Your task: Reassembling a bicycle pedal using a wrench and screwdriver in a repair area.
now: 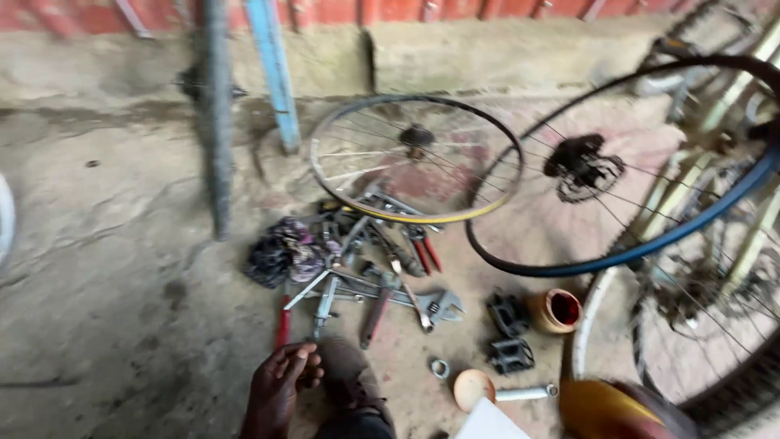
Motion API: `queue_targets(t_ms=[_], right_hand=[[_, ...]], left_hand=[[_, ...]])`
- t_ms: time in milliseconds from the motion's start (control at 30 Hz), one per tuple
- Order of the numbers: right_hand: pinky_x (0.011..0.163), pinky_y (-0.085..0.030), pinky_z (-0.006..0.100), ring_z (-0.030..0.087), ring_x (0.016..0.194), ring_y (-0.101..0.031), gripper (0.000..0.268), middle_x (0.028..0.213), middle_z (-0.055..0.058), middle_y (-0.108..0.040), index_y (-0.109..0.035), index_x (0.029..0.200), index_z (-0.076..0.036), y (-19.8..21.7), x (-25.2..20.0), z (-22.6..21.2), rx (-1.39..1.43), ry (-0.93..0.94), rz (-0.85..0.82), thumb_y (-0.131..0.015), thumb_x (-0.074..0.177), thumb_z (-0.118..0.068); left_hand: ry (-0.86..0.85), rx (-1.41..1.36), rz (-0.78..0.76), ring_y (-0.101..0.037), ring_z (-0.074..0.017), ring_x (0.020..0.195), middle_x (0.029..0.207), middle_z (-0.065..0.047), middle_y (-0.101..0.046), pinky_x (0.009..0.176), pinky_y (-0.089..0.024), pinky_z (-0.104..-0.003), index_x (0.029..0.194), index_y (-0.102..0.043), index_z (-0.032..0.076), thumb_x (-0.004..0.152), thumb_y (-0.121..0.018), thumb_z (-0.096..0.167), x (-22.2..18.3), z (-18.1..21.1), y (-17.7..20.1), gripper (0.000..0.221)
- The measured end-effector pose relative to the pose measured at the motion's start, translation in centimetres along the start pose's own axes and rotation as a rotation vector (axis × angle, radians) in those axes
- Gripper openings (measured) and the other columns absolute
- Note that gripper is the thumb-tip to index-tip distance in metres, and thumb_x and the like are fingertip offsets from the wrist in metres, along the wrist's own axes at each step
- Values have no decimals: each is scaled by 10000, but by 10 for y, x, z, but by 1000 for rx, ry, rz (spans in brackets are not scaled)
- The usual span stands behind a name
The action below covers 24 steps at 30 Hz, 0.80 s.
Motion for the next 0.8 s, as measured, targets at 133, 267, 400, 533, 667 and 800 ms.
queue_targets(t_ms=[133, 267, 400, 533, 667, 800], right_hand=[[761, -623, 308, 178, 933, -737, 673, 1122, 47, -705, -617, 1270, -87, -38, 170, -154, 72, 142, -92, -921, 670, -103], [862, -564, 346, 203, 990, -713, 633, 1175, 10, -726, -652, 1261, -144, -168, 233, -208, -41, 211, -518, -913, 692, -235], [815, -564, 332, 208, 967, -695, 640, 1177, 33, -698, -664, 1267, -127, -273, 248, -216, 14, 448, -816, -889, 668, -123], [894, -552, 345, 199, 1046, -697, 700, 1159, 10, -738, -662, 1287, -190, -335, 236, -193, -103, 434, -972, -872, 623, -123], [853, -596, 321, 175, 975, -754, 679, 1115, 5, -768, -695, 1246, -153, -373, 209, -163, -2, 377, -1001, -908, 604, -96], [854, -652, 331, 177, 975, -800, 719, 1116, -19, -790, -697, 1237, -203, -387, 193, -141, -176, 396, -1055, -976, 575, -170]], left_hand=[[-253, -224, 125, -606, -270, 680, 921, -232, -699, 636, -478, -365, 1174, -689, -93, 962, -640, 34, -19, 35, 39, 252], [-372, 95, 330, -700, -215, 708, 867, -154, -775, 678, -602, -335, 1171, -738, -29, 880, -699, 67, -45, 73, 72, 310], [-606, 352, 375, -639, -122, 776, 1020, -41, -711, 640, -524, -253, 1281, -659, 77, 803, -727, 34, -77, 140, 74, 485], [-697, 587, 339, -567, -178, 807, 1055, -68, -605, 657, -476, -291, 1247, -675, 115, 806, -701, -1, -80, 140, 91, 456], [-572, 598, 326, -572, -205, 757, 1027, -87, -584, 620, -486, -332, 1177, -675, 120, 845, -637, -10, -82, 116, 125, 359], [-449, 685, 263, -631, -237, 795, 1006, -75, -601, 706, -525, -375, 1050, -656, 125, 854, -649, -13, -69, 81, 147, 240]])
Point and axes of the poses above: each hand's wrist, its own x-axis towards the middle knuckle, its own y-axis out of the back of the hand, z = x × y, the point moved 5 cm from there along x, towards the middle knuckle
